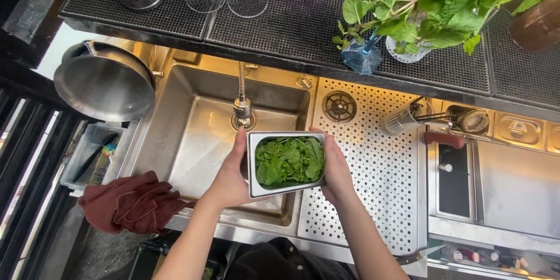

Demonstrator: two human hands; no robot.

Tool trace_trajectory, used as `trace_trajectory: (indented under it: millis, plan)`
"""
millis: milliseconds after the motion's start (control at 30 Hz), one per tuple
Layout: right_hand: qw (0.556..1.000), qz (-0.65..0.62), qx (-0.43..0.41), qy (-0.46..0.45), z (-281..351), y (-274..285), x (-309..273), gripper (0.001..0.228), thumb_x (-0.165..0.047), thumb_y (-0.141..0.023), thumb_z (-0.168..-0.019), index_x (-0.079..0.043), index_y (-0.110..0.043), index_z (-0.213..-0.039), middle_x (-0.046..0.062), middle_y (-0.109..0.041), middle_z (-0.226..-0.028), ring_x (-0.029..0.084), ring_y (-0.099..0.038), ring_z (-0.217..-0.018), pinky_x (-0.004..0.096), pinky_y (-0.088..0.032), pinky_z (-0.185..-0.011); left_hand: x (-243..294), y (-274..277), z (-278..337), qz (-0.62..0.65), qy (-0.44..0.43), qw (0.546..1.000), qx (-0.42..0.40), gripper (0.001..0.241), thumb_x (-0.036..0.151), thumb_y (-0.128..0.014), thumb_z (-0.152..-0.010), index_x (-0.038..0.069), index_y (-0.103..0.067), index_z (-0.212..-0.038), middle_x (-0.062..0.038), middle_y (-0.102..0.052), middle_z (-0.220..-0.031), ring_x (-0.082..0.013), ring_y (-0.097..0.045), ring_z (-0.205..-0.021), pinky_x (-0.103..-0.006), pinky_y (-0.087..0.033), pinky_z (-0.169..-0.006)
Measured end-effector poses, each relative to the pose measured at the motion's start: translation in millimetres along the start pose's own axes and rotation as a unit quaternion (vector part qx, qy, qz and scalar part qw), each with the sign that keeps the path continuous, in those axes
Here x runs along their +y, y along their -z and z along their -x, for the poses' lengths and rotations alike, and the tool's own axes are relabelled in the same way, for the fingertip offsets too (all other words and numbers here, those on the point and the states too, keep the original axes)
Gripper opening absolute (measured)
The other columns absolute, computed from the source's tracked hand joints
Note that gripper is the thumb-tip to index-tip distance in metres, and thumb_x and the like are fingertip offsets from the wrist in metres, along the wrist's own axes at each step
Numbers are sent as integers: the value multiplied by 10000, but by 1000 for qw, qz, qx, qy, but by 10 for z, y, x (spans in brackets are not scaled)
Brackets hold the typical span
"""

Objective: Washing fresh mint leaves in a metal container under a sink faucet.

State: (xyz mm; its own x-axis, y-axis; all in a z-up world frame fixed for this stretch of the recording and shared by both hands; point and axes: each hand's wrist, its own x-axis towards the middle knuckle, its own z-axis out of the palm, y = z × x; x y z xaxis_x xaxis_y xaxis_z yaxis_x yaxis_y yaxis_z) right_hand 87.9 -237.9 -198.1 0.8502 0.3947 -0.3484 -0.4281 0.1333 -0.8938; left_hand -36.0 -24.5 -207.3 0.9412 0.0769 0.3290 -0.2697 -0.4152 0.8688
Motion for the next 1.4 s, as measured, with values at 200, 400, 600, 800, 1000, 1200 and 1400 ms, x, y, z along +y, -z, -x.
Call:
trace_trajectory:
  millis: [200, 400, 600, 800, 1000, 1200, 1400]
  plan:
    - [976, -202, 62, -55, 65, 242, 288, 455, -362, -365, -1097, -25, -531, -1355, 130, -638, -1248, 235, -640, -1118, 448, -567, -972, 346, 51, -444, -127, -99, 986, -44, 1494, 161, -968, -621, 440, 83, -1646, -189, -532, -1513, -382, -500, -1430, -443, -444, -1170]
    - [953, -280, 81, -86, 295, -54, 72, 506, -399, -320, -1062, -63, -497, -1396, 140, -614, -1332, 259, -625, -1197, 458, -548, -1012, 115, -319, -364, 296, 12, 952, 75, 1600, 296, -1050, -542, 228, 88, -1664, -93, -493, -1537, -300, -515, -1414, -440, -450, -1185]
    - [947, -280, 14, -155, 257, -168, 173, 601, -473, -330, -1044, -66, -486, -1458, 149, -600, -1419, 268, -601, -1269, 465, -469, -1078, -1164, -760, 298, 574, 177, 794, 92, 1068, 96, -1030, -577, -15, -491, -1492, -131, -614, -1375, -291, -602, -1274, -466, -513, -1068]
    - [946, -205, -30, -249, 229, -739, -360, 799, -702, -224, -973, -126, -494, -1456, 112, -590, -1411, 239, -567, -1274, 470, -400, -1083, -267, 150, -75, 273, 186, 942, 64, 954, 55, -987, -495, 73, -583, -1360, -85, -700, -1215, -232, -668, -1121, -435, -586, -926]
    - [915, -333, -170, -152, -205, -830, 634, 428, -332, -534, -1012, -95, -590, -1364, 84, -630, -1377, 238, -596, -1259, 437, -464, -1113, 661, 700, -425, -41, 36, 996, 70, 1038, 197, -1000, -505, 112, -526, -1424, -85, -607, -1286, -219, -606, -1226, -351, -484, -1047]
    - [885, -347, -237, -199, -248, -1033, 304, 399, -308, -529, -1017, -86, -616, -1337, 94, -655, -1342, 234, -637, -1207, 412, -493, -1087, 861, 925, -512, -66, 59, 996, 25, 1024, 221, -991, -527, 131, -530, -1437, -68, -621, -1323, -216, -629, -1231, -344, -506, -1042]
    - [840, -408, -294, -202, -279, -1108, 103, 369, -313, -526, -1038, -86, -615, -1316, 105, -651, -1322, 250, -659, -1186, 424, -513, -1089, 1146, 1049, -663, -160, 41, 986, 7, 1017, 256, -978, -518, 175, -541, -1433, -69, -627, -1223, -252, -648, -1133, -362, -519, -962]
